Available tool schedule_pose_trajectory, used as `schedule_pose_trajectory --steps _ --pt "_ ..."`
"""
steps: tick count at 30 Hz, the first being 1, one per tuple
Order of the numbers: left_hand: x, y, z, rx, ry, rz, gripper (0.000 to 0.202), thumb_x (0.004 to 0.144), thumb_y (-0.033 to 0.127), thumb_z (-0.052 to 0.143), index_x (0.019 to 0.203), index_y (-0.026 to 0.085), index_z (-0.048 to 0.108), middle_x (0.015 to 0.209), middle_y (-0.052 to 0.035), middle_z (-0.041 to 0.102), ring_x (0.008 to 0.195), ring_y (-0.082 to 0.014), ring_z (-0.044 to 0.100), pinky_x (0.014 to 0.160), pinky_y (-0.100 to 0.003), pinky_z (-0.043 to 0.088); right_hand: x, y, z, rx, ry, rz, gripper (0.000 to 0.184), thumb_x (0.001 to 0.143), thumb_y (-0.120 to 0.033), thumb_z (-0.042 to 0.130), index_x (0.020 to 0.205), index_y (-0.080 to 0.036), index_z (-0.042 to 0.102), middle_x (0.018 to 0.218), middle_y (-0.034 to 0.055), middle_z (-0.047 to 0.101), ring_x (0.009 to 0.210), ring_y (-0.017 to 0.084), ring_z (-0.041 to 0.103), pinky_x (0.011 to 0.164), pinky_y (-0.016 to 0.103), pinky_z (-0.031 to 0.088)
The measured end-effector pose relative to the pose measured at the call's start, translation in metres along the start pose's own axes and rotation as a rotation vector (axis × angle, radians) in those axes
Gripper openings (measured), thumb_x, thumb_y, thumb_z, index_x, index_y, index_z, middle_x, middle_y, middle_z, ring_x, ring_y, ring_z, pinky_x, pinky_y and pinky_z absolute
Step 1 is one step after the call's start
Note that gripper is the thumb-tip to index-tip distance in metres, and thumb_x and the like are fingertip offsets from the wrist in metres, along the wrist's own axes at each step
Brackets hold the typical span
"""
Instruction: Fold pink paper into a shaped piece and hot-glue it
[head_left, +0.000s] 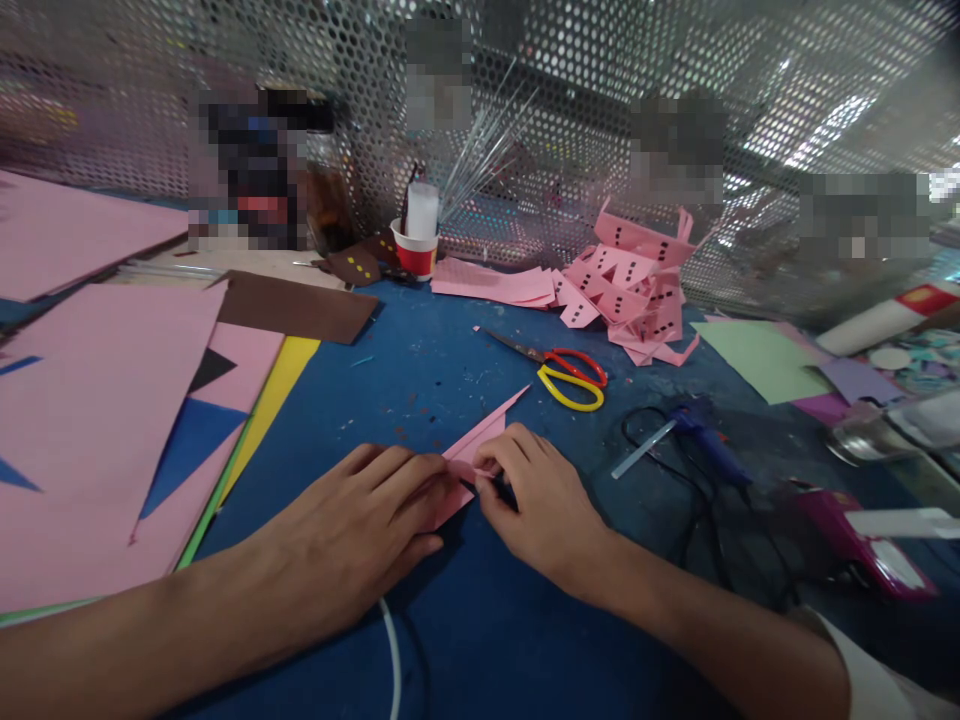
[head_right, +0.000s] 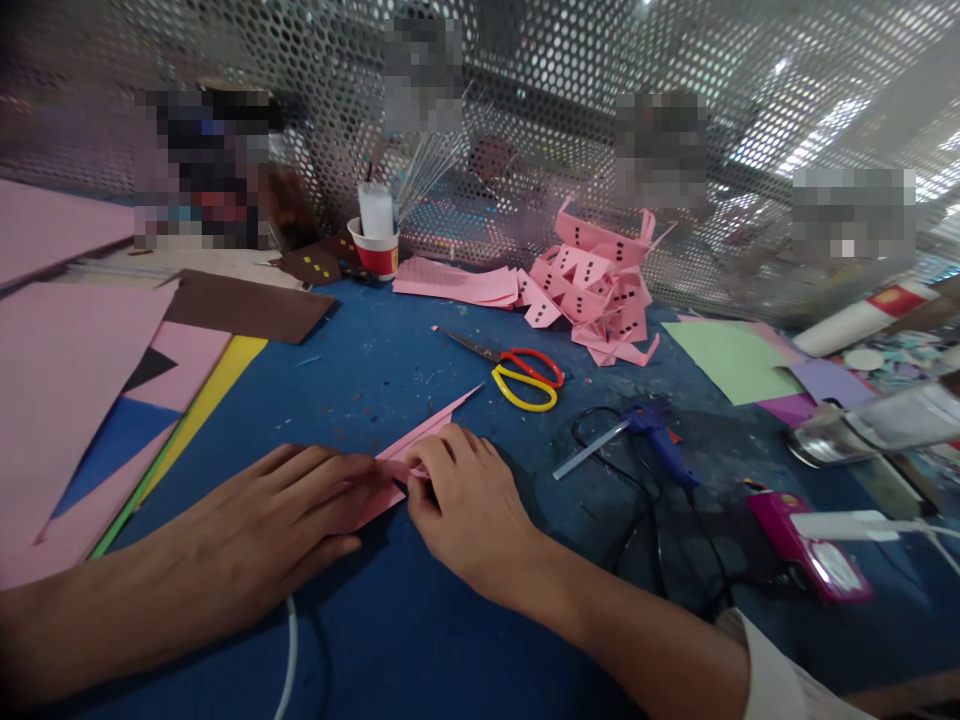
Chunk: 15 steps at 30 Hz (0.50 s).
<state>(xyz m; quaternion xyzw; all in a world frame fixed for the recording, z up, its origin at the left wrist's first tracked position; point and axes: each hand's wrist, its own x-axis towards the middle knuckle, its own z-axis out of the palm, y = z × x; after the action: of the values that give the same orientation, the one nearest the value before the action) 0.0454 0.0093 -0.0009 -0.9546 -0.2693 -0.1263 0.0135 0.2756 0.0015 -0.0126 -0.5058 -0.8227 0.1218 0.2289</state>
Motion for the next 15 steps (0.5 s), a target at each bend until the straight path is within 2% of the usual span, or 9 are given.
schedule_pose_trajectory --steps 7,11,15 --pt "-0.0015 -0.0008 0.0016 -0.052 0.037 -0.02 0.034 0.1 0.031 0.052 0.133 0.025 0.059 0.117 -0.0089 0.064 0.1 -0.0221 0.059 0.09 -0.037 0.047 -0.0011 0.003 -0.001 -0.026 -0.046 -0.112 0.026 0.095 -0.013 0.052 0.11 -0.027 0.067 0.098 0.0034 0.059 0.091 0.018 0.055 0.08 0.034 0.045" --pt "-0.0003 0.0002 -0.0009 -0.055 0.016 -0.044 0.031 0.101 0.028 0.05 0.129 0.023 0.061 0.116 -0.0095 0.063 0.099 -0.0227 0.059 0.087 -0.037 0.049 -0.0009 0.0011 -0.0026 -0.079 -0.05 -0.137 0.034 0.093 -0.011 0.053 0.119 -0.029 0.067 0.097 0.0037 0.058 0.087 0.018 0.054 0.077 0.033 0.045" --pt "0.0005 0.0009 -0.0015 -0.03 0.005 -0.041 0.027 0.101 0.027 0.05 0.123 0.021 0.063 0.115 -0.0099 0.064 0.101 -0.0236 0.059 0.086 -0.038 0.05 -0.0009 0.0001 -0.0039 -0.151 -0.066 -0.156 0.035 0.094 -0.013 0.053 0.121 -0.03 0.067 0.097 0.0046 0.059 0.087 0.019 0.053 0.075 0.033 0.044"
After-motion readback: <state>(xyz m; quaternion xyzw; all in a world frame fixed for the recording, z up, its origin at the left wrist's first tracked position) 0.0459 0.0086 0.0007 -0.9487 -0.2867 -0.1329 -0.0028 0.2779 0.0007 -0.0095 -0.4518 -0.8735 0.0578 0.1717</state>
